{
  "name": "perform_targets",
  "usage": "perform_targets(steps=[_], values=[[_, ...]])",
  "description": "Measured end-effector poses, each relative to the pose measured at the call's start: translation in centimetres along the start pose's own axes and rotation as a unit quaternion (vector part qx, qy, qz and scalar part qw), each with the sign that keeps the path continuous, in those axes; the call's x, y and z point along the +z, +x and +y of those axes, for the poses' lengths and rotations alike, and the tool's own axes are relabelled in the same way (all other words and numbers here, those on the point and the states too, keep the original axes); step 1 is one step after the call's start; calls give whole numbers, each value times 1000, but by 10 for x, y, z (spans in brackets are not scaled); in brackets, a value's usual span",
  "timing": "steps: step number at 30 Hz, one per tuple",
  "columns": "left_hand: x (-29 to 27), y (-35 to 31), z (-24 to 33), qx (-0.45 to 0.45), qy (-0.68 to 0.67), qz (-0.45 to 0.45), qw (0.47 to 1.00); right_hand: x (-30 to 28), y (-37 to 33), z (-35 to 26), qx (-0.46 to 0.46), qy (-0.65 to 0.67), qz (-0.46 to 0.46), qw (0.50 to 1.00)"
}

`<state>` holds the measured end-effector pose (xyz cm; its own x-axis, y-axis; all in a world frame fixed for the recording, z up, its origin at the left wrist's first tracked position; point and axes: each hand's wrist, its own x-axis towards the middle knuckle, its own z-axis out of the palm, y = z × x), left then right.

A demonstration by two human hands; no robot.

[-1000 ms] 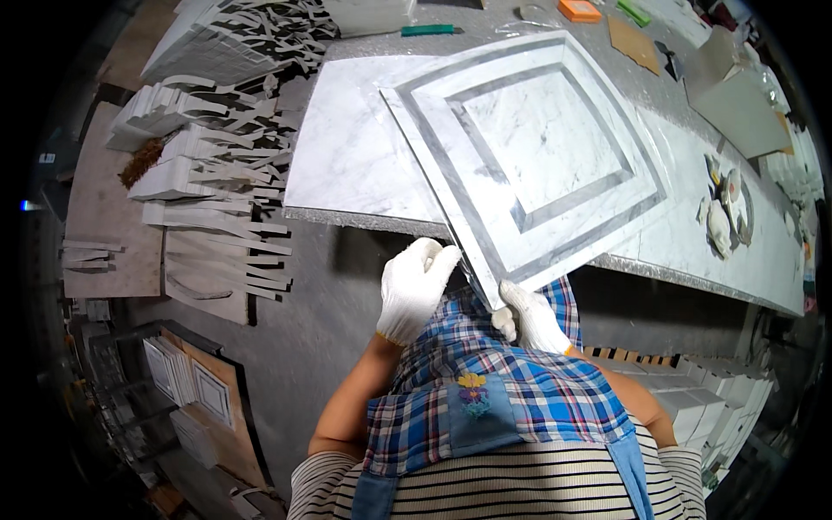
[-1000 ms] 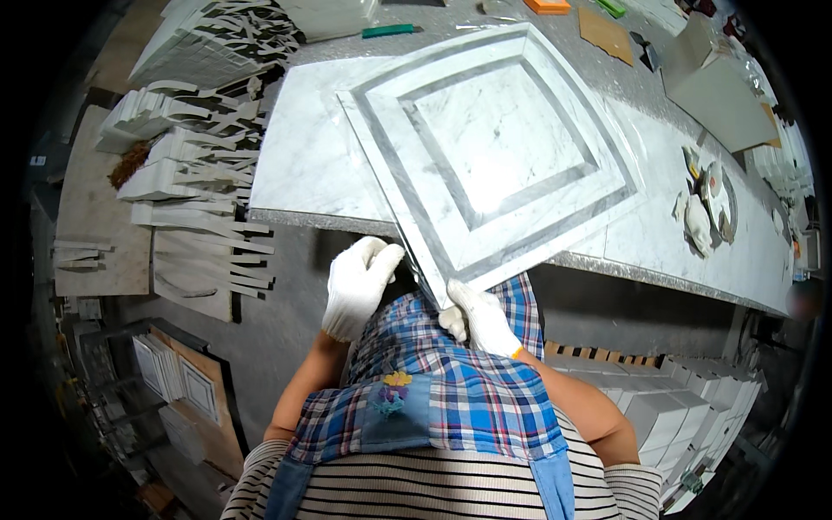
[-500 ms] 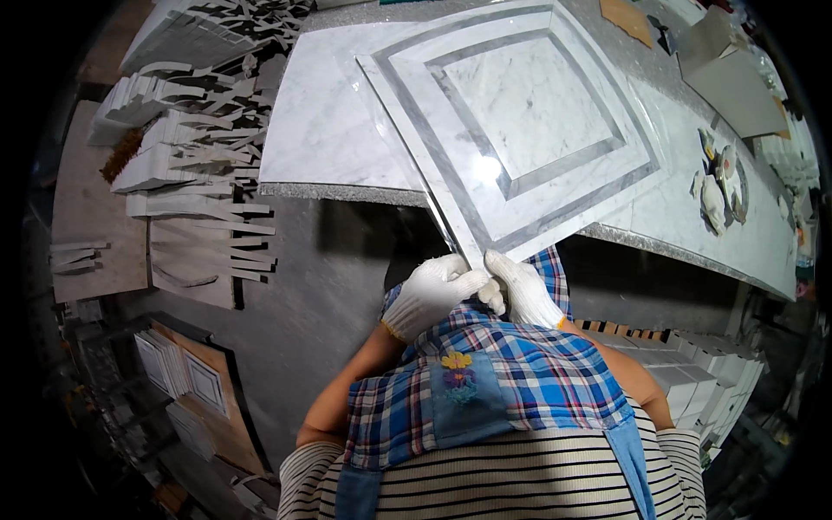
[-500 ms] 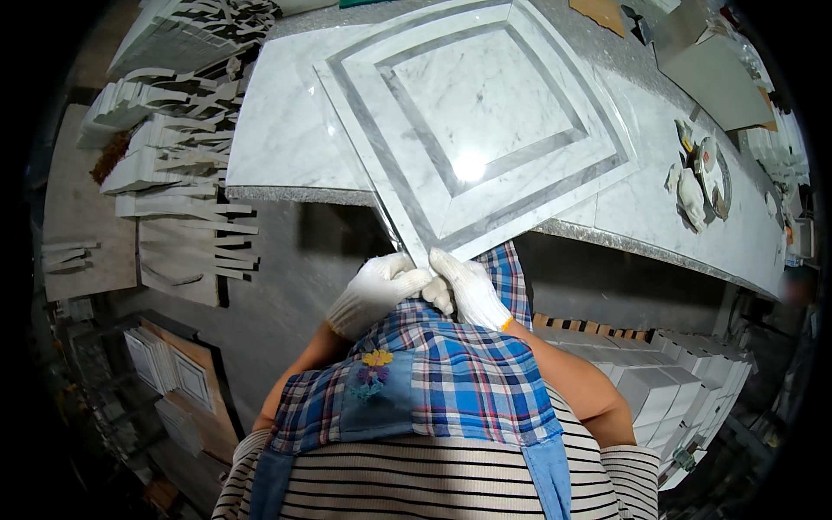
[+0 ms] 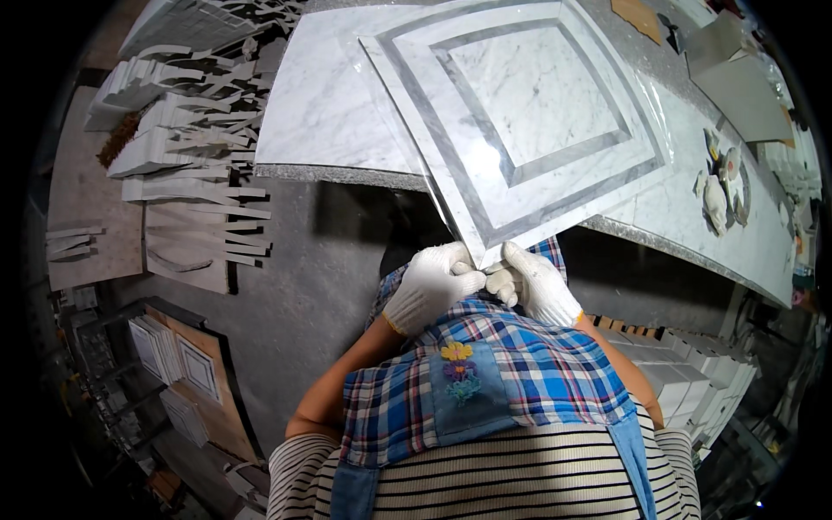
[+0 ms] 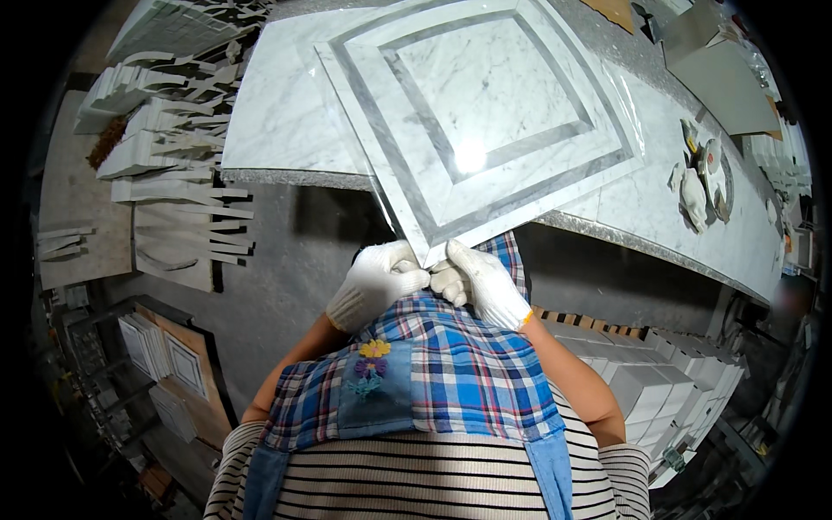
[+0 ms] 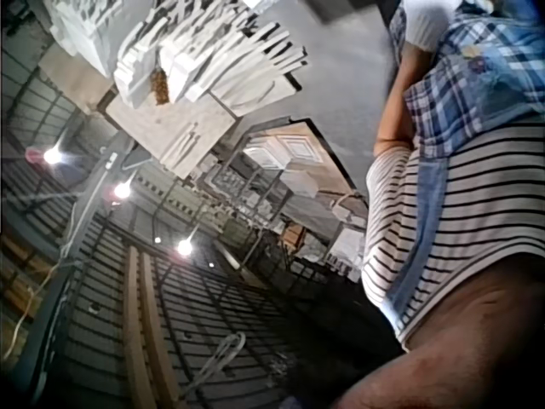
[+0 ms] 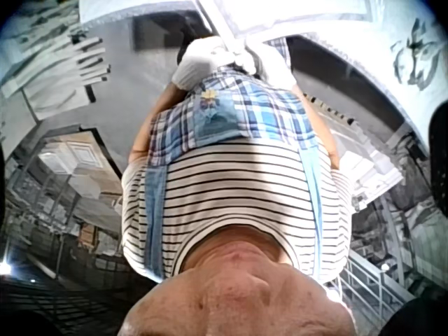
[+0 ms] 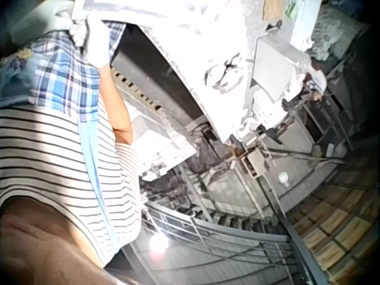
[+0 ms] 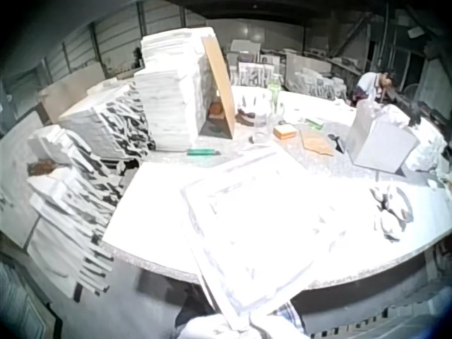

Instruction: The person wraps a square marble-patterned tile with clear plastic film. They smooth the film over the surface, fold the edges, and use a utility knife to trim the excess plastic along the tile's perimeter. The person handles the tile and the knife with gloved hands throughout the process.

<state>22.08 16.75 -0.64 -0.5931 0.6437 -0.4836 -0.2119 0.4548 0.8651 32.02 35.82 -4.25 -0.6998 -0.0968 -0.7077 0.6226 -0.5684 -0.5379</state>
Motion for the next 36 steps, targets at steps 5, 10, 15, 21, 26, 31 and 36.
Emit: perform_targets(steps=[5, 10, 15, 21, 26, 31, 36], values=[[9, 0, -12, 57, 72, 63, 994, 5, -6, -8, -16, 14, 29, 999], [13, 5, -21, 36, 88, 69, 993, 8, 3, -6, -50, -4, 36, 998], [19, 6, -26, 49, 24, 67, 996, 9, 2, -10, -47, -27, 41, 998], [23, 8, -32, 2, -59, 73, 996, 14, -3, -15, -46, -29, 48, 997], [22, 4, -16, -19, -69, 78, 994, 13, -2, -14, -47, -44, 50, 997], [21, 4, -25, -23, -26, 71, 997, 9, -4, -18, -22, -65, 40, 997], [27, 4, -25, 47, -92, 87, 991, -1, -33, -94, 71, -480, -45, 873]])
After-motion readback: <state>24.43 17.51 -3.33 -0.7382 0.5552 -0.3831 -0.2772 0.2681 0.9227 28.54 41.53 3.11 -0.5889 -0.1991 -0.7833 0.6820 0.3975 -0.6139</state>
